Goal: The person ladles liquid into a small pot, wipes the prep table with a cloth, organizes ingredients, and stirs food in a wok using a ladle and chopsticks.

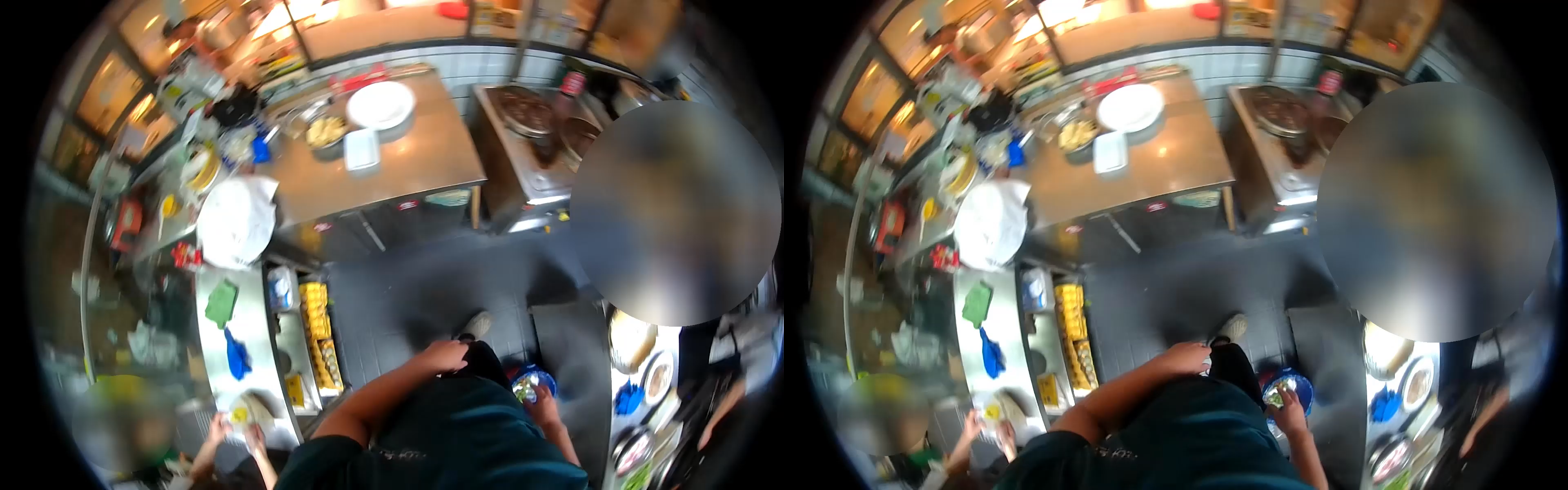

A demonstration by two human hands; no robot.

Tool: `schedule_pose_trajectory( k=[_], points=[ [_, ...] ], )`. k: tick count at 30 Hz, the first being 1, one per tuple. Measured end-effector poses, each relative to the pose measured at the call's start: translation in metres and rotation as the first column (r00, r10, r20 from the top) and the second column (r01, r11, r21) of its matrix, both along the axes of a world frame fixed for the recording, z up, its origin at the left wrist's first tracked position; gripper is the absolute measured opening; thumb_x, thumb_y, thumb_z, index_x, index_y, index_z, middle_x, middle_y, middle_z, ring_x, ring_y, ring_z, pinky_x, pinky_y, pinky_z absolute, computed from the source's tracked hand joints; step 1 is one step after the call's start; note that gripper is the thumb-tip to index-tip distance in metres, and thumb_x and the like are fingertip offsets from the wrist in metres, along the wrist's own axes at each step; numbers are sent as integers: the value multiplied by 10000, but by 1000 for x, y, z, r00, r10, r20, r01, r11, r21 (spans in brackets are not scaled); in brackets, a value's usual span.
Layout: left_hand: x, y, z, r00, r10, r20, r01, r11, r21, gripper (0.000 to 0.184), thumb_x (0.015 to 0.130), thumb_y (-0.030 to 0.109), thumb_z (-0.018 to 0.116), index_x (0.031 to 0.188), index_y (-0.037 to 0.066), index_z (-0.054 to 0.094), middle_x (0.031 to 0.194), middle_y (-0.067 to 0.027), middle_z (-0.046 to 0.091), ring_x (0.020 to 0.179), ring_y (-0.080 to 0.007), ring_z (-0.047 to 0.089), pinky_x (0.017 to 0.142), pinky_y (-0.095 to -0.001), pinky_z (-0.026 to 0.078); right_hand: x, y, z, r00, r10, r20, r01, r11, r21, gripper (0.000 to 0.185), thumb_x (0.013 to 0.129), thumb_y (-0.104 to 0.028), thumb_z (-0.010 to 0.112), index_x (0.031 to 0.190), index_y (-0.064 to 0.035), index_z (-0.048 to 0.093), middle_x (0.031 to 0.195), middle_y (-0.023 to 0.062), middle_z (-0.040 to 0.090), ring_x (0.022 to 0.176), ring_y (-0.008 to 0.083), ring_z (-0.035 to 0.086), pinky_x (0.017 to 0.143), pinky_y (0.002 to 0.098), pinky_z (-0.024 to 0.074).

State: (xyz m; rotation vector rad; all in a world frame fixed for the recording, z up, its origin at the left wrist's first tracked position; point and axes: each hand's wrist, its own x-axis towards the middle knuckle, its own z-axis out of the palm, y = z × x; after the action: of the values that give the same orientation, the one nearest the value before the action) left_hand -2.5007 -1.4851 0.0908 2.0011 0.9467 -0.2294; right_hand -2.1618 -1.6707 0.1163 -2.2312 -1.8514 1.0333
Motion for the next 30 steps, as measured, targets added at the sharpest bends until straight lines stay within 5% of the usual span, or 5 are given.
schedule_pose_trajectory(
  k=[3, 9, 25, 28, 30],
  points=[
    [2, 33, 14, 996, 90, -11, -90, 996, -13, 336, 846, 262, 651, 1056, 3, 684, 1085, -217, 693, 986, -386, 680, 824, -512, 553, 105, -59, -149, 984, 171, 55, -166, 983, -80, 533, 841, -238, 767, 1300, -34, 592, 1399, 211, 552, 1243, 380, 564, 1063, 443, 458],
    [21, 126, 7, 963, 257, -77, -247, 961, 126, 176, 821, 125, 620, 906, 49, 755, 995, -174, 733, 972, -358, 710, 761, -485, 577, 135, 90, -71, 983, -159, -93, 97, 874, -475, 523, 864, -259, 746, 1316, -49, 587, 1401, 193, 560, 1248, 351, 569, 1054, 436, 466],
    [103, 298, 52, 997, 48, 68, -56, 992, 117, 268, 866, 232, 647, 1008, 5, 657, 1046, -206, 658, 1026, -396, 638, 867, -503, 530, 151, 213, -52, 922, -268, -280, 121, 886, -448, 499, 927, -313, 690, 1358, -88, 576, 1408, 144, 582, 1262, 272, 581, 1028, 417, 487],
    [123, 343, 76, 988, -93, 123, 68, 979, 191, 307, 912, 294, 659, 1029, 15, 607, 1032, -217, 641, 991, -410, 631, 837, -509, 523, 128, 160, -85, 752, -653, -83, 535, 680, -501, 418, 954, -289, 651, 1325, -103, 609, 1298, 112, 645, 1121, 222, 641, 891, 358, 539],
    [143, 375, 94, 969, -237, 64, 223, 959, 173, 303, 913, 290, 659, 1038, 18, 611, 1053, -220, 648, 1006, -416, 631, 841, -507, 526, 116, 113, -90, 345, -917, -201, 762, 398, -510, 368, 948, -282, 658, 1254, -77, 642, 1134, 114, 701, 909, 211, 695, 737, 333, 576]
  ],
)
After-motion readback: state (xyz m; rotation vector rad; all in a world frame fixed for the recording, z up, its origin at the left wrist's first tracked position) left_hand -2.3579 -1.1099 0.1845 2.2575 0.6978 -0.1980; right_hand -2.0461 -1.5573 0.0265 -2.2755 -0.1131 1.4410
